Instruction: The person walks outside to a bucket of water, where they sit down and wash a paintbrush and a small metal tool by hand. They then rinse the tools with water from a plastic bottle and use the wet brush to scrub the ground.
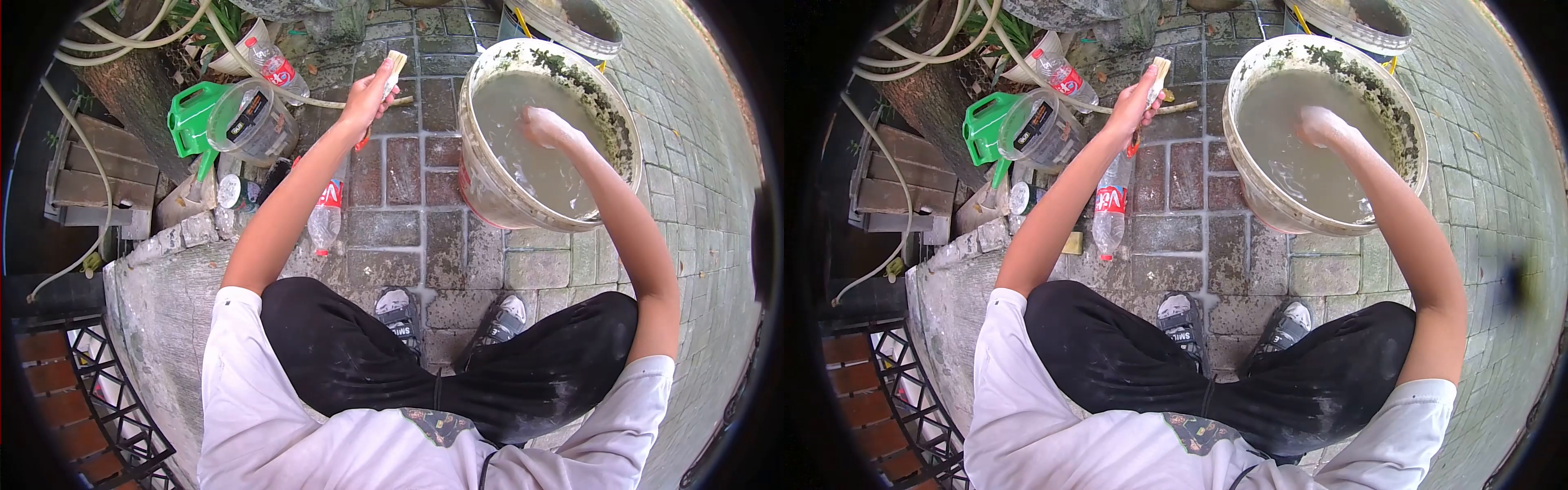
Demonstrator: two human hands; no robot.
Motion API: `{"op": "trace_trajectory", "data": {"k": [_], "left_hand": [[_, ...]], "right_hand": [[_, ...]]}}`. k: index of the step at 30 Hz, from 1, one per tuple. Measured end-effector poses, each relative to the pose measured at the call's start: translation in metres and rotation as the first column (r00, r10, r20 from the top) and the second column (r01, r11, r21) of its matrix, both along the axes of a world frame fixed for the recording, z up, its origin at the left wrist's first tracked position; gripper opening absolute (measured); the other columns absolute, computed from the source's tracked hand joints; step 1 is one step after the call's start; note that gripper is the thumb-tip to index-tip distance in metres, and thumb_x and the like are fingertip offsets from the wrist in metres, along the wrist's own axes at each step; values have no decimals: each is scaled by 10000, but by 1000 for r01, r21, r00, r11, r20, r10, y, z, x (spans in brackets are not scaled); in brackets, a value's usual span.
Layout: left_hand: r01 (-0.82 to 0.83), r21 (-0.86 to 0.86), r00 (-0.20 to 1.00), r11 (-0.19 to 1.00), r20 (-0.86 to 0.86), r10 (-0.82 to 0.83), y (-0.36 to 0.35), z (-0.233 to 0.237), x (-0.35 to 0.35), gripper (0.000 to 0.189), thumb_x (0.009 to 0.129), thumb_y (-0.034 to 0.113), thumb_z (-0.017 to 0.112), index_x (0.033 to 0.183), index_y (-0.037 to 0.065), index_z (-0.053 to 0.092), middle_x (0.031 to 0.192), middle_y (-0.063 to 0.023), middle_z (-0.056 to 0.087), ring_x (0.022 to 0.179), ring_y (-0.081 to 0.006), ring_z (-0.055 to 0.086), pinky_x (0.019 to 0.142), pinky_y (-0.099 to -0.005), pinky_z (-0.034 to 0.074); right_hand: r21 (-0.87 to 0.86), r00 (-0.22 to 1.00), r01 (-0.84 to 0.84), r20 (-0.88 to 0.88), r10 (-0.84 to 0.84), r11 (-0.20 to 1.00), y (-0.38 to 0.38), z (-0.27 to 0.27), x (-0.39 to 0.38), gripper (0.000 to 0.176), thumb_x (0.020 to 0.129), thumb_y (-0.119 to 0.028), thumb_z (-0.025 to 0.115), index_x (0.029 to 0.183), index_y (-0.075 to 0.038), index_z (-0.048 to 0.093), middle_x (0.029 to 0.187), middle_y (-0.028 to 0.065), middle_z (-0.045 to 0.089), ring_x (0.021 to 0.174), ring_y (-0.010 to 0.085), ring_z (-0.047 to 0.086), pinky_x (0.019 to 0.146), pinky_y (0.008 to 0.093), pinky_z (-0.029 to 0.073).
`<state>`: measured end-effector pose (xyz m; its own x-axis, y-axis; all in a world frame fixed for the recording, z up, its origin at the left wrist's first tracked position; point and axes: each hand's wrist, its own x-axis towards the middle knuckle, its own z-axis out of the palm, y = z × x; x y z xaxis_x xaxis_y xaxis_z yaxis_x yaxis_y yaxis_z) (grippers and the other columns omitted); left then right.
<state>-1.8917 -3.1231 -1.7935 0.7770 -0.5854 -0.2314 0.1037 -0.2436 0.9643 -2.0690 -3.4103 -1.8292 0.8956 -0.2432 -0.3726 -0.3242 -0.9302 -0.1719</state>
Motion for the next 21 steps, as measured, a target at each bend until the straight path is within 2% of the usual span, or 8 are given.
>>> {"op": "trace_trajectory", "data": {"k": [4,7,10,13,16,19,21], "left_hand": [[-29,35,999,999,21,28,-2,0,-1,533,891,586,478,789,76,589,631,37,509,523,-32,445,472,-187,351],[29,-2,999,1000,-31,-29,-1,-1,0,477,907,534,489,871,69,592,716,22,554,575,-52,494,516,-195,405],[98,-76,995,992,-17,-99,-2,-5,-3,363,951,427,464,1015,89,578,782,10,590,609,-57,508,537,-207,421],[106,-54,993,993,-44,-108,-4,-4,-4,273,979,313,428,1179,143,505,865,-19,607,632,-60,513,536,-214,418],[85,-72,996,994,34,-83,-3,-3,-9,300,982,275,414,1268,187,436,900,-33,591,623,-65,490,511,-205,394],[113,-70,993,991,-4,-114,-2,-1,-7,314,983,245,407,1295,217,410,891,-30,560,606,-56,443,483,-182,349],[103,-62,994,993,-40,-105,-2,0,-7,320,972,282,444,1284,214,417,871,-17,539,589,-46,413,468,-171,320]], "right_hand": [[-2,1000,9,-10,-9,1000,4,5,-2,308,815,-207,512,981,33,610,986,263,622,961,404,592,805,474,468],[-4,999,25,-34,-26,1000,10,10,-2,300,818,-201,504,966,35,614,989,266,620,961,405,592,806,475,468],[8,999,10,-35,-10,1000,15,14,-2,292,820,-192,497,966,32,614,986,269,619,962,406,591,807,476,467],[-3,1000,-11,-10,11,1000,11,7,-2,286,825,-188,493,974,26,611,975,267,621,961,408,590,810,475,466],[-3,999,-44,27,44,999,8,4,-4,285,836,-187,483,982,24,606,966,263,624,961,414,587,817,475,466],[0,998,-65,22,65,998,5,1,-3,288,846,-191,478,982,30,604,968,261,624,961,417,585,828,475,467],[-2,999,-52,17,52,999,8,2,-2,290,849,-195,480,982,32,605,971,262,623,964,417,584,834,474,467]]}}
